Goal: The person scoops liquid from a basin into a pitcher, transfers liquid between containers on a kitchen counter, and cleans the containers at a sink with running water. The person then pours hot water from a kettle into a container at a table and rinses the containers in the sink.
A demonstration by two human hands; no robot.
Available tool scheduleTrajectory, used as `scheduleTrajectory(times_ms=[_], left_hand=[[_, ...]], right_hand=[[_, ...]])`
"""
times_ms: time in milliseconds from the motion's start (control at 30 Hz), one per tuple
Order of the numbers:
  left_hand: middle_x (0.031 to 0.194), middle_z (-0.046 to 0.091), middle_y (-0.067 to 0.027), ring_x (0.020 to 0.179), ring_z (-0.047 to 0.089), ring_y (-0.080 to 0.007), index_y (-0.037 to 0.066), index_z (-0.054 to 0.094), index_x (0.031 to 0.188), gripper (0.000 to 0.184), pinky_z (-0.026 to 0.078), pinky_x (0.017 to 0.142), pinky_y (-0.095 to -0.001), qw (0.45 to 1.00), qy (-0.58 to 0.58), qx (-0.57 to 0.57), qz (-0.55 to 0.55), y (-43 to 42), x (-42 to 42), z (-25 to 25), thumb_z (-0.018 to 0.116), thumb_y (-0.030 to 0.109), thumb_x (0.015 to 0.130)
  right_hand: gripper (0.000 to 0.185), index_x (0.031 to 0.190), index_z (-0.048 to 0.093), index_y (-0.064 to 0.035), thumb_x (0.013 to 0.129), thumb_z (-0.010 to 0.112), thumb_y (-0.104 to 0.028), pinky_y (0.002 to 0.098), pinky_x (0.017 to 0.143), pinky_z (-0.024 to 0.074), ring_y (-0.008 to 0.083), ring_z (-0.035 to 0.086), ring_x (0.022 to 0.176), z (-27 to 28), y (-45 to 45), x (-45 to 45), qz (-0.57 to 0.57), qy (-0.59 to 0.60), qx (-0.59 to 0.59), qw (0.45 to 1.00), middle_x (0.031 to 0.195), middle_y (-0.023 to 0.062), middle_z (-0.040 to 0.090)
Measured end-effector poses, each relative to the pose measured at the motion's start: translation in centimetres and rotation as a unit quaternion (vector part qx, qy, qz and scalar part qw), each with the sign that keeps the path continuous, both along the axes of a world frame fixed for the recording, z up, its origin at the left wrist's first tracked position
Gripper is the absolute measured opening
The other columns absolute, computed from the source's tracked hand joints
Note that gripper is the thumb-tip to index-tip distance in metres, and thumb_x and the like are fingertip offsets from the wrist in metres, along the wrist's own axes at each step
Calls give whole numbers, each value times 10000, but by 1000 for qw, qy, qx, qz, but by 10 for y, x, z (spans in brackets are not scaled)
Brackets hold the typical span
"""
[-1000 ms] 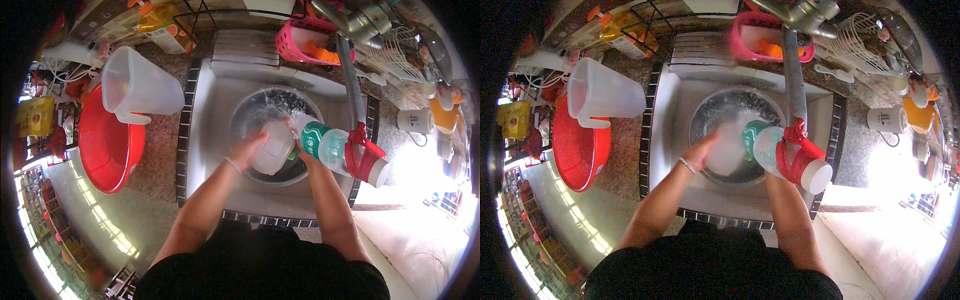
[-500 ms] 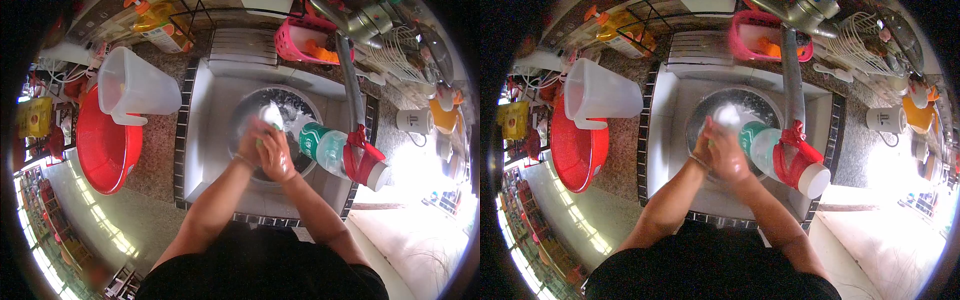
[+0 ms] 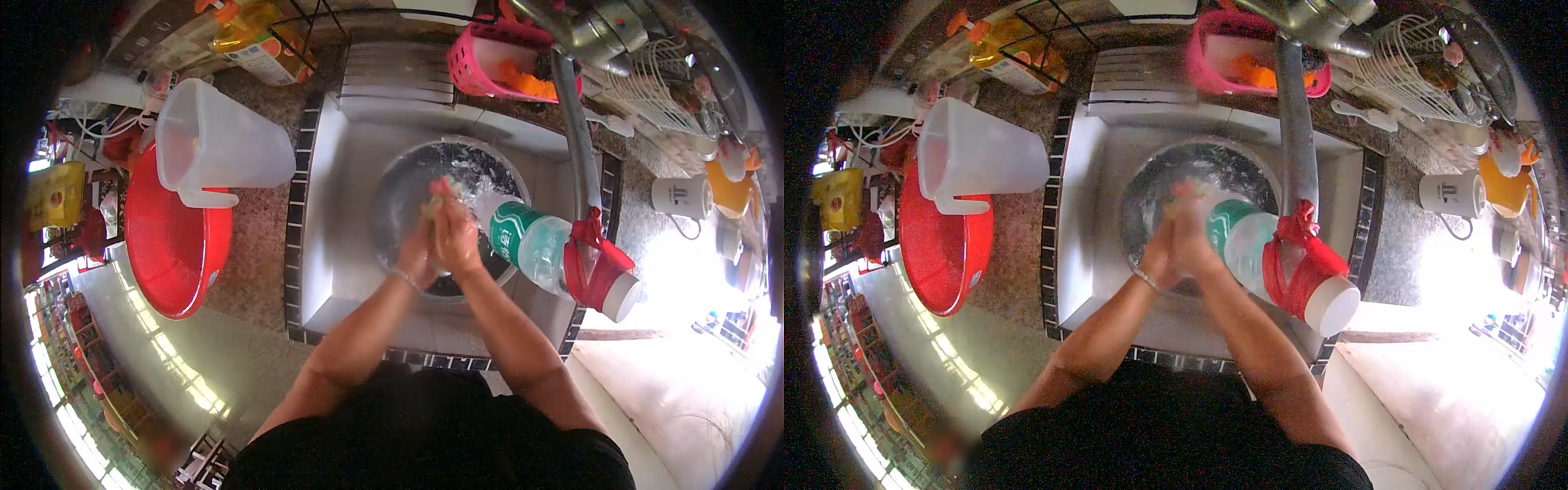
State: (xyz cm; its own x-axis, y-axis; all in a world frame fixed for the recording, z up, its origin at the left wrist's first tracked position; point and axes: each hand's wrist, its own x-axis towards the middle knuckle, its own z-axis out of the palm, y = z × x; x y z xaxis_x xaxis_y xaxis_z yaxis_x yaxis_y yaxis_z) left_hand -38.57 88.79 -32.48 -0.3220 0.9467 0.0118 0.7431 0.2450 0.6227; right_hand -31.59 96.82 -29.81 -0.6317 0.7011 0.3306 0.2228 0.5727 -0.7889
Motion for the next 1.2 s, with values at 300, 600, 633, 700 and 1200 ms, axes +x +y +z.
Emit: scheduleTrajectory(times_ms=[300,600,633,700,1200], left_hand=[[1259,513,-135,1106,550,-288,123,390,1345,528,500,880,-512,534,-830,16,160,-27,-24,25,608,154,864],[1311,484,-74,1179,473,-157,27,305,1408,735,353,1005,-309,630,-772,-6,84,-27,-32,51,634,373,850],[1308,486,-73,1180,472,-155,26,312,1405,723,352,1006,-310,631,-771,-11,85,-28,-33,49,627,376,856],[1293,499,-67,1162,488,-160,53,338,1392,632,380,984,-327,630,-772,-19,86,-31,-35,44,587,341,888],[1238,535,-55,1123,528,-200,140,432,1316,423,447,933,-413,585,-796,-17,155,-45,-26,37,498,335,947]], right_hand=[[334,1189,569,-23,873,594,-130,331,948,405,207,518,1085,-67,40,75,-68,126,-529,837,1170,112,579],[360,1186,583,-35,847,656,-132,289,907,434,149,543,1026,-24,7,40,-34,23,-413,910,1121,68,606],[370,1190,580,-41,839,659,-124,291,909,433,154,544,1031,-37,5,45,-41,-8,-349,936,1127,69,604],[392,1200,574,-52,822,666,-107,294,914,431,165,545,1039,-68,2,59,-51,-70,-215,973,1139,70,600],[819,1304,437,-32,628,835,-264,330,853,465,230,586,972,42,-10,35,-9,-143,-462,875,1057,136,603]])
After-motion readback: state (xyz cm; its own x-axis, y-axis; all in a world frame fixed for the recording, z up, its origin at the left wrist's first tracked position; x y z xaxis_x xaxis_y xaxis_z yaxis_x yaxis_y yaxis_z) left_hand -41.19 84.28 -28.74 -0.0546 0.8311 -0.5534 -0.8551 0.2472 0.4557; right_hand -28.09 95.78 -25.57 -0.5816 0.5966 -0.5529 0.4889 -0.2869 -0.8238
